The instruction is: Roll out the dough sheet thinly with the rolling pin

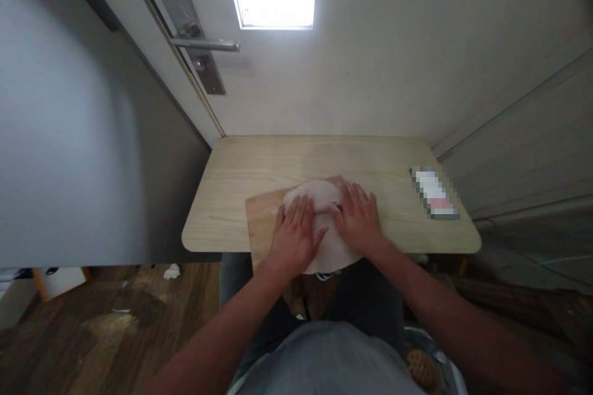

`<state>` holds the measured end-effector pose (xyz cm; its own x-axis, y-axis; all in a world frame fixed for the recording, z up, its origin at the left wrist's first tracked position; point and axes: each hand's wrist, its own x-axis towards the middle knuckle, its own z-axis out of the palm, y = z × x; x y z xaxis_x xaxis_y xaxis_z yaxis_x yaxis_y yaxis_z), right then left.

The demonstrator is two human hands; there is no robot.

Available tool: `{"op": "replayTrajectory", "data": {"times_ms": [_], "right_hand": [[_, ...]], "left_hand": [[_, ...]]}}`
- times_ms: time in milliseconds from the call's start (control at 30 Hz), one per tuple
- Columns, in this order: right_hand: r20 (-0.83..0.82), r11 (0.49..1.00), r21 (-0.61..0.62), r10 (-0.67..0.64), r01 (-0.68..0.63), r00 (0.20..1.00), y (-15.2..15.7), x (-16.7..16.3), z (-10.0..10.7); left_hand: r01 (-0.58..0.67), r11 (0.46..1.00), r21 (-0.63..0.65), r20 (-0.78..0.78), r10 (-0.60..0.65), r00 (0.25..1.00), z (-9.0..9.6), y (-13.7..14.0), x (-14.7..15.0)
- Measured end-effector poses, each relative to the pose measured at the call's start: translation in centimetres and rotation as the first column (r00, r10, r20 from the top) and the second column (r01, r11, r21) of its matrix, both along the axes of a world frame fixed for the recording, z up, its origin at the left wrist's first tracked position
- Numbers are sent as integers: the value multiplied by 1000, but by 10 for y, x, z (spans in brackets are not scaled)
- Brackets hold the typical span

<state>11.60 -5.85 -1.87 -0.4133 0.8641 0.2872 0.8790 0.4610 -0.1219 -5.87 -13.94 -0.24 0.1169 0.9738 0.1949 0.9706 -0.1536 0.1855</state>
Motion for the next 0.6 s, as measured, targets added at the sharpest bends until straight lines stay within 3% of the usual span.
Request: {"op": "replayTrajectory", "data": {"times_ms": [100, 200, 600], "right_hand": [[3, 999, -2, 48, -48, 999, -24, 15, 0], [0, 999, -12, 51, -51, 999, -22, 16, 1], [32, 996, -73, -55, 57, 998, 102, -55, 12]], "left_hand": [[35, 999, 0, 8, -35, 999, -4, -24, 8], [25, 1000, -3, 2, -25, 1000, -7, -22, 8], [-161, 983, -87, -27, 160, 987, 6, 106, -32]]}}
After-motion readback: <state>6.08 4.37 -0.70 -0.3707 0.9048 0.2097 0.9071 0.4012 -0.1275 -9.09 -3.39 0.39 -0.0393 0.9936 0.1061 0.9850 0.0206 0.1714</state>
